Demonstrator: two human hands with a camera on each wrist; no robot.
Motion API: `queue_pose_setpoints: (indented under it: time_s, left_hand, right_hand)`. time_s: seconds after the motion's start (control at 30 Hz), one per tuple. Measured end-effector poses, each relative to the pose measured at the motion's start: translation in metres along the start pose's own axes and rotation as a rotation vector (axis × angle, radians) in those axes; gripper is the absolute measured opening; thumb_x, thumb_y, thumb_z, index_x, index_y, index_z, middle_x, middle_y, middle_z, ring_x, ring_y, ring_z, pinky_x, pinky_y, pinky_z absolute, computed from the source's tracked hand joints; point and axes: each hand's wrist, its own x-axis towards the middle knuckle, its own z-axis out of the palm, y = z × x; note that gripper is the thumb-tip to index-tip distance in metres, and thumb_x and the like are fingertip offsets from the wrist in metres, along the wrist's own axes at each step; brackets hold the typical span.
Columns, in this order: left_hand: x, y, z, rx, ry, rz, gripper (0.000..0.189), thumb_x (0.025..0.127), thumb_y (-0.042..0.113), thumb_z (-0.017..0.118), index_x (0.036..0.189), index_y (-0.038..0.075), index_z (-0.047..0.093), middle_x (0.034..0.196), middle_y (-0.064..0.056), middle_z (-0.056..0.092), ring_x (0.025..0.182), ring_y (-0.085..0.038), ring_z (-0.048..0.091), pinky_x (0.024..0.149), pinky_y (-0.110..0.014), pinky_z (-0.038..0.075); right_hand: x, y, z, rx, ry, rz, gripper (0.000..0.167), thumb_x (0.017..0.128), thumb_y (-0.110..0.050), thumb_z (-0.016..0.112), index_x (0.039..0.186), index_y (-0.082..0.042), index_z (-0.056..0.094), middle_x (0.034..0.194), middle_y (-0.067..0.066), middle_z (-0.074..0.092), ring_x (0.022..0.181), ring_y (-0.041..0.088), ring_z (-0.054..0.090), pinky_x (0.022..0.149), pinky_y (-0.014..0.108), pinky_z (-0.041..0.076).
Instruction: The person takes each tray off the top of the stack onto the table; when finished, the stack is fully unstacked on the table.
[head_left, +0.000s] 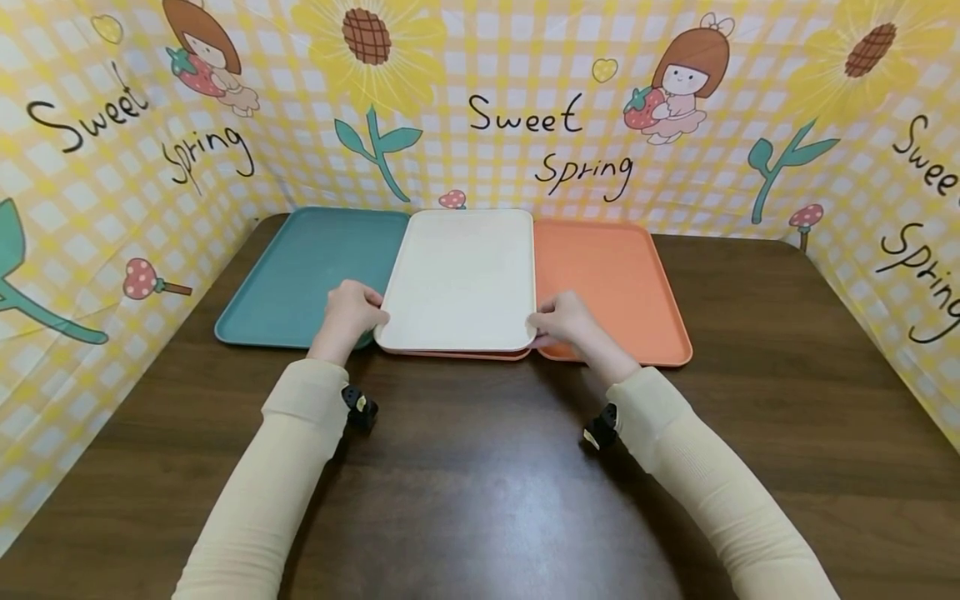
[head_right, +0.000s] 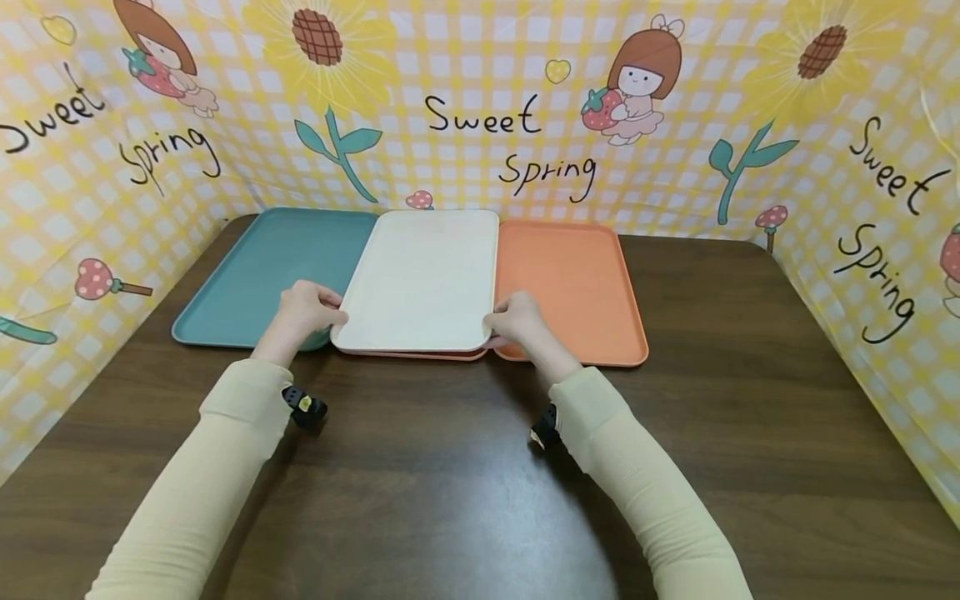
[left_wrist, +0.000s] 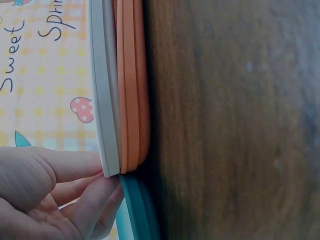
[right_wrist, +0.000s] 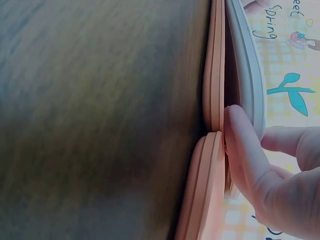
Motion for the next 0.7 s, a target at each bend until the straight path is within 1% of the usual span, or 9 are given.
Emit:
queue_pose_setpoints:
  time_s: [0.17,0.27,0.33,0.43,0.5,0.53,0.6,0.63,0.7]
  left_hand:
    - [-0.001,0.001,-0.001,0.001,0.013,0.002,0.032,0.083,0.008,0.06,0.113,-0.003,0.065,0.122,-0.024,0.059,0.115,-0.039,0.05,0.088,-0.046,0.049]
    - [-0.002,0.002,0.001,-0.001,0.013,0.002,0.032,0.084,0.009,0.059,0.113,-0.003,0.065,0.123,-0.024,0.058,0.116,-0.039,0.05,0.089,-0.047,0.049]
    - [-0.002,0.001,0.002,0.005,0.014,0.007,0.032,0.086,0.01,0.058,0.113,-0.003,0.065,0.123,-0.024,0.058,0.115,-0.039,0.051,0.087,-0.047,0.049]
    - [-0.002,0.001,0.003,0.032,0.019,0.015,0.029,0.09,0.012,0.051,0.109,-0.002,0.068,0.118,-0.023,0.062,0.103,-0.036,0.056,0.074,-0.04,0.05]
    - [-0.001,0.001,0.003,0.055,0.022,0.022,0.03,0.093,0.013,0.046,0.107,-0.001,0.069,0.117,-0.023,0.063,0.094,-0.034,0.058,0.067,-0.035,0.047]
    - [-0.001,0.001,0.002,0.067,0.023,0.025,0.032,0.094,0.014,0.045,0.108,0.0,0.069,0.117,-0.022,0.063,0.093,-0.033,0.058,0.066,-0.034,0.046]
    - [0.0,0.001,0.002,0.072,0.017,0.028,0.032,0.095,0.013,0.044,0.11,0.0,0.069,0.119,-0.022,0.062,0.096,-0.035,0.059,0.068,-0.036,0.048]
    - [0.0,0.0,0.002,0.071,0.013,0.032,0.031,0.095,0.013,0.046,0.114,-0.001,0.067,0.123,-0.022,0.06,0.103,-0.037,0.058,0.074,-0.039,0.051]
    - [0.0,0.0,0.002,0.064,0.004,0.037,0.031,0.093,0.012,0.052,0.117,-0.001,0.065,0.125,-0.023,0.059,0.113,-0.039,0.054,0.084,-0.045,0.051]
  right_hand:
    - [0.001,0.0,0.001,0.013,0.015,0.015,0.02,0.082,0.004,0.059,0.098,0.016,0.062,0.085,0.018,0.063,0.054,0.012,0.064,0.064,0.028,0.057]
    - [0.0,0.001,0.0,0.037,0.014,0.032,0.024,0.082,0.005,0.059,0.103,0.017,0.06,0.089,0.021,0.063,0.053,0.011,0.064,0.063,0.027,0.057]
    - [0.0,0.002,0.0,0.053,0.012,0.041,0.026,0.082,0.005,0.058,0.106,0.017,0.059,0.088,0.02,0.062,0.052,0.011,0.063,0.062,0.027,0.057]
    - [-0.001,0.003,-0.002,0.083,0.008,0.042,0.028,0.083,0.006,0.057,0.108,0.018,0.057,0.08,0.016,0.063,0.051,0.01,0.063,0.059,0.026,0.056]
    - [0.0,0.004,-0.004,0.113,0.006,0.037,0.027,0.083,0.006,0.056,0.107,0.018,0.056,0.072,0.011,0.061,0.051,0.01,0.062,0.057,0.025,0.056]
    - [0.0,0.005,-0.005,0.133,0.005,0.037,0.026,0.082,0.007,0.055,0.106,0.019,0.055,0.069,0.009,0.061,0.05,0.01,0.061,0.056,0.024,0.055]
    - [0.0,0.008,-0.008,0.167,0.0,0.041,0.024,0.083,0.008,0.054,0.104,0.019,0.055,0.064,0.006,0.059,0.05,0.01,0.061,0.053,0.023,0.054]
    - [0.0,0.009,-0.01,0.18,-0.005,0.041,0.024,0.082,0.009,0.053,0.104,0.019,0.055,0.062,0.005,0.059,0.05,0.01,0.06,0.053,0.023,0.054]
    - [0.0,0.012,-0.013,0.199,-0.012,0.053,0.025,0.083,0.009,0.053,0.105,0.019,0.054,0.061,0.004,0.059,0.049,0.01,0.061,0.052,0.022,0.054]
